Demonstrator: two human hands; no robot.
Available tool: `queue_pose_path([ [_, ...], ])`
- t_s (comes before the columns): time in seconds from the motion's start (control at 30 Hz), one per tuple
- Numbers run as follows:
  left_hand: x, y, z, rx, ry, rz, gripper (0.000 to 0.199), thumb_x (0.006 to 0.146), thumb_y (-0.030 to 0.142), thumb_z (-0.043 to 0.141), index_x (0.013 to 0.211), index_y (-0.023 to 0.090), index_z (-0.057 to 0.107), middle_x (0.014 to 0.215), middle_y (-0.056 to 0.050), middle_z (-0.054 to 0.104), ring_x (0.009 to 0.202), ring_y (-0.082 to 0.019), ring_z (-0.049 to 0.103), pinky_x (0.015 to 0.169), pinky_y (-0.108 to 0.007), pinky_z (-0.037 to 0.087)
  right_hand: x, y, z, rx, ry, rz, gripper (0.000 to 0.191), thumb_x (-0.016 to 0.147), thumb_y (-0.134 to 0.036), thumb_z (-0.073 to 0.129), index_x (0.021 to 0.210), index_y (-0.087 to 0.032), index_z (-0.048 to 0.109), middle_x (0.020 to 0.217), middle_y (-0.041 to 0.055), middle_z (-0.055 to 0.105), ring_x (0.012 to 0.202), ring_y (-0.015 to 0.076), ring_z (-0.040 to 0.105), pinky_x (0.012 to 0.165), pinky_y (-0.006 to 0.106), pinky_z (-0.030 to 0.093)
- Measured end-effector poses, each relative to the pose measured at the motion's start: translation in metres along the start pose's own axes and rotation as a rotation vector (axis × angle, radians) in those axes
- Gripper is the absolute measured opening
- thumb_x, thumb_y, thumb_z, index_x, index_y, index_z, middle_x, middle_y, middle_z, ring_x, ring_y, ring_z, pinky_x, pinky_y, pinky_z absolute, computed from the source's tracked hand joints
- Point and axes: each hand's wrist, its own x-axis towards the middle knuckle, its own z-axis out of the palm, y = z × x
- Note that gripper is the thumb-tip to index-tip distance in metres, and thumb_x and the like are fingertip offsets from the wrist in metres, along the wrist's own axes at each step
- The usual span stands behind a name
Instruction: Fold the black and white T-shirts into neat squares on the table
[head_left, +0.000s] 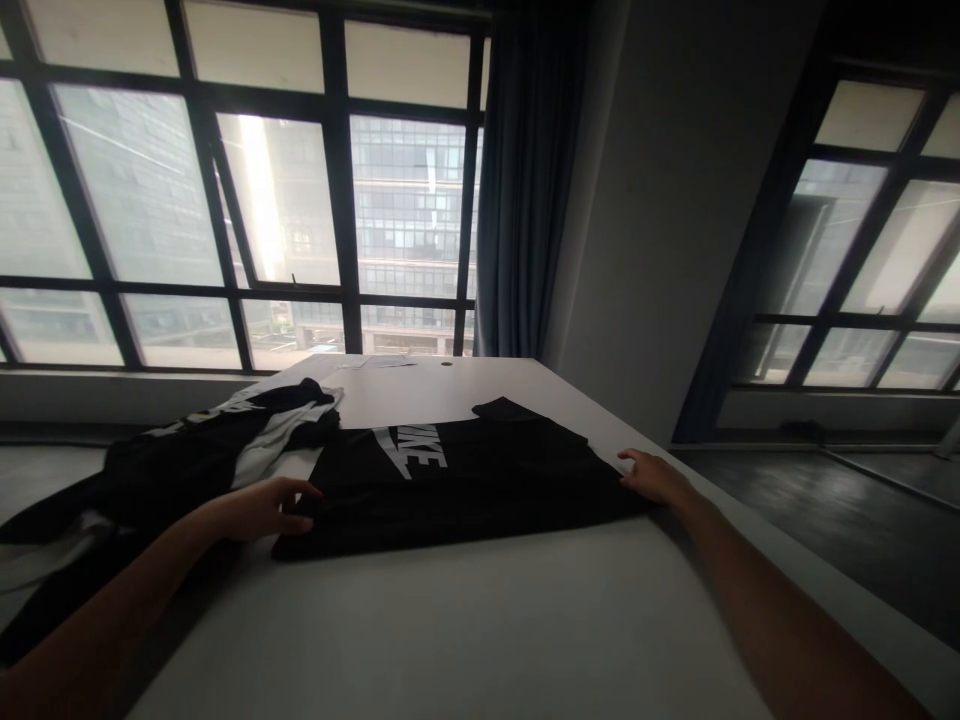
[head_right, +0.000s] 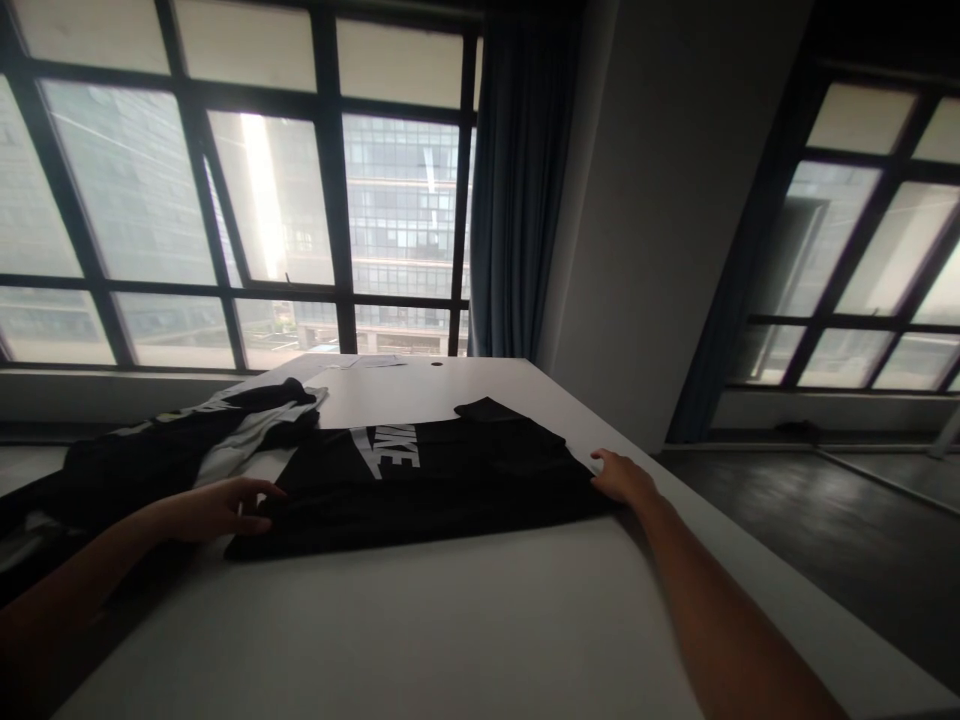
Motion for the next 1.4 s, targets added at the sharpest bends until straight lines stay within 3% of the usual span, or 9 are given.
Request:
queue_pose_path([
  [0.13, 0.006, 0.026, 0.022, 0.106, 0.298, 0.278, 0.051, 0.083, 0.063, 0.049, 0.104, 0.024, 0.075, 0.103, -0.008, 0.073, 0.098, -0.028, 0.065, 0.090, -0.037, 0.049, -0.014, -0.046, -0.001, 0.027, 0.097, -0.250, 0.040, 0.085, -0.032, 0.056, 0.123, -0.022, 0.065, 0.125, 0.0103, 0.065, 0.112, 0.0268, 0.062, 0.096, 0.037, 0.046],
  [0.23, 0.011, 0.041, 0.050, 0.123, 0.134, 0.501, 0.052, 0.092, 0.058, 0.042, 0.125, 0.025, 0.067, 0.138, -0.007, 0.060, 0.129, -0.028, 0.051, 0.111, -0.041, 0.035, -0.023, -0.079, 0.010, 0.138, -0.053, -0.424, 0.042, 0.091, -0.044, 0.049, 0.124, -0.023, 0.065, 0.133, 0.0087, 0.062, 0.121, 0.0262, 0.057, 0.106, 0.039, 0.041],
  [0.33, 0.014, 0.040, 0.069, 0.205, -0.027, 0.455, 0.061, 0.093, 0.059, 0.041, 0.145, 0.028, 0.047, 0.159, -0.005, 0.033, 0.146, -0.030, 0.028, 0.119, -0.050, 0.015, -0.026, -0.091, 0.026, 0.089, -0.187, -0.433, 0.052, 0.094, -0.053, 0.044, 0.136, -0.025, 0.057, 0.149, 0.0081, 0.047, 0.137, 0.0290, 0.043, 0.116, 0.050, 0.026],
  [0.5, 0.023, 0.019, 0.070, 0.283, 0.006, 0.301, 0.072, 0.090, 0.067, 0.037, 0.152, 0.029, 0.035, 0.162, -0.005, 0.020, 0.150, -0.031, 0.014, 0.119, -0.053, 0.007, -0.022, -0.085, 0.042, 0.020, -0.250, -0.320, 0.061, 0.097, -0.060, 0.031, 0.150, -0.032, 0.036, 0.161, 0.0033, 0.025, 0.150, 0.0278, 0.013, 0.118, 0.061, 0.009],
  [0.73, 0.043, -0.016, 0.048, 0.195, 0.278, 0.103, 0.070, 0.081, 0.064, 0.047, 0.126, 0.013, 0.064, 0.132, -0.018, 0.060, 0.122, -0.034, 0.054, 0.103, -0.044, 0.040, -0.018, -0.081, 0.043, -0.017, -0.241, -0.350, 0.069, 0.093, -0.067, 0.028, 0.151, -0.030, 0.036, 0.161, 0.0048, 0.027, 0.149, 0.0284, 0.017, 0.118, 0.061, 0.013],
  [0.87, 0.042, -0.017, 0.035, 0.031, 0.361, 0.104, 0.049, 0.066, 0.062, 0.063, 0.084, 0.018, 0.072, 0.090, -0.009, 0.069, 0.087, -0.028, 0.064, 0.078, -0.037, 0.049, -0.014, -0.078, 0.045, -0.028, -0.226, -0.364, 0.074, 0.091, -0.072, 0.029, 0.150, -0.028, 0.038, 0.160, 0.0058, 0.029, 0.148, 0.0309, 0.020, 0.116, 0.061, 0.019],
  [0.97, 0.033, -0.003, 0.026, -0.257, 0.385, 0.108, 0.051, 0.063, 0.065, 0.067, 0.082, 0.018, 0.068, 0.075, -0.002, 0.065, 0.073, -0.022, 0.060, 0.069, -0.033, 0.048, -0.012, -0.077, 0.046, -0.031, -0.227, -0.372, 0.076, 0.090, -0.073, 0.029, 0.150, -0.027, 0.038, 0.159, 0.0061, 0.030, 0.148, 0.0313, 0.021, 0.115, 0.062, 0.022],
  [1.17, 0.010, 0.018, 0.015, -0.914, 0.116, -0.047, 0.057, 0.058, 0.054, 0.082, 0.099, 0.018, 0.065, 0.082, -0.001, 0.065, 0.068, -0.016, 0.061, 0.058, -0.026, 0.049, -0.010, -0.076, 0.047, -0.039, -0.211, -0.373, 0.075, 0.090, -0.072, 0.028, 0.149, -0.027, 0.040, 0.159, 0.0063, 0.031, 0.147, 0.0313, 0.023, 0.115, 0.061, 0.024],
  [1.4, -0.010, 0.008, -0.004, -0.615, -0.307, -0.008, 0.061, 0.057, 0.027, 0.088, 0.115, 0.021, 0.070, 0.057, 0.008, 0.049, 0.052, -0.010, 0.050, 0.050, -0.021, 0.043, -0.007, -0.071, 0.050, -0.029, -0.200, -0.399, 0.077, 0.089, -0.075, 0.029, 0.148, -0.027, 0.041, 0.158, 0.0059, 0.034, 0.146, 0.0303, 0.026, 0.116, 0.056, 0.027],
])
